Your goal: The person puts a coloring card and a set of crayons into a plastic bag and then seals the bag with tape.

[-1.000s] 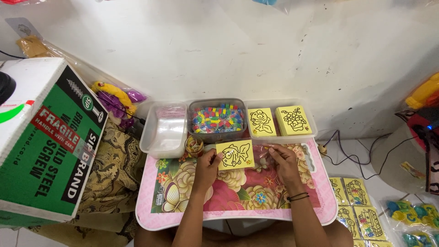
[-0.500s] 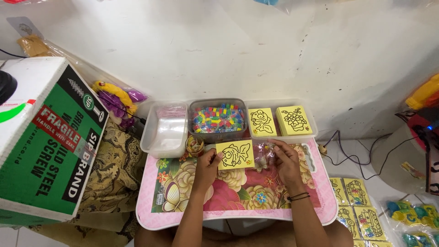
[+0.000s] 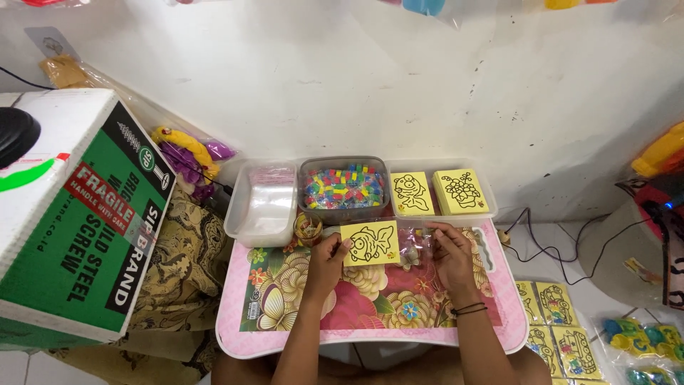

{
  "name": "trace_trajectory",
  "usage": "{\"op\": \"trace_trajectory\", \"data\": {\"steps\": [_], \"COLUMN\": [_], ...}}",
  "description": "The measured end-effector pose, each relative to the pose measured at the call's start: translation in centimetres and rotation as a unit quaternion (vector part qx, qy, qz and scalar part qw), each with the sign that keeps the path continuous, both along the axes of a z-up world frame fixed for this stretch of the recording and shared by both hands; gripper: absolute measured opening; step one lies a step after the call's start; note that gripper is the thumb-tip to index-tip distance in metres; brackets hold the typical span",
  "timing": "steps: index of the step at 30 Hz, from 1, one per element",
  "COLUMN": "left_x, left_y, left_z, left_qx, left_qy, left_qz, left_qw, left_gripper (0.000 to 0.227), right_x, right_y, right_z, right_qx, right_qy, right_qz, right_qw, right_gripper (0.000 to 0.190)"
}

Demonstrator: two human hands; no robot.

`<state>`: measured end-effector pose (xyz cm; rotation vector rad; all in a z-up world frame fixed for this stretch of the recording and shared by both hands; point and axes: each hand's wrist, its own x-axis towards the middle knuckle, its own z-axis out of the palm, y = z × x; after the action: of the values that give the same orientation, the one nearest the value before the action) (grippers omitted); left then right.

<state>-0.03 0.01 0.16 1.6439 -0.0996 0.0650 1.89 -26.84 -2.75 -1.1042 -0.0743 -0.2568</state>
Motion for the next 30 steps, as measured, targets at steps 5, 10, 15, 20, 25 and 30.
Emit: {"op": "trace_trajectory", "data": {"steps": [5, 10, 15, 20, 25, 30], "left_x": [-0.1, -0.1, -0.5, -0.9, -0.9, -0.7], "left_y": [0.0, 0.1, 0.2, 0.2, 0.3, 0.5], "left_z": [0.2, 0.3, 1.6, 3.0, 3.1, 2.2], "left_qx": [-0.006, -0.016, -0.012, -0.008, 0.0, 0.002], "left_qy": [-0.004, -0.009, -0.008, 0.002, -0.003, -0.006], "left_qz": [-0.002, 0.001, -0.01, -0.014, -0.015, -0.018], "left_qw": [1.0, 1.0, 1.0, 1.0, 1.0, 1.0], "left_gripper": [0.038, 0.037, 0.038, 0.038, 0.041, 0.038], "right_x": [0.3, 0.8, 0.5, 3.0, 5.7, 8.2], "right_y": [0.5, 0.6, 2.7, 5.6, 9.8, 13.3], "right_z": [0.1, 0.2, 5.0, 11.2, 14.1, 12.7], "right_qx": [-0.011, -0.052, -0.151, -0.369, -0.572, -0.784], "right_qy": [-0.002, 0.002, -0.103, -0.116, -0.219, -0.149], "right_qz": [-0.045, -0.173, -0.237, -0.07, 0.082, 0.145], "right_qw": [0.999, 0.984, 0.954, 0.92, 0.786, 0.585], "right_gripper": [0.026, 0.019, 0.011, 0.02, 0.034, 0.063]}}
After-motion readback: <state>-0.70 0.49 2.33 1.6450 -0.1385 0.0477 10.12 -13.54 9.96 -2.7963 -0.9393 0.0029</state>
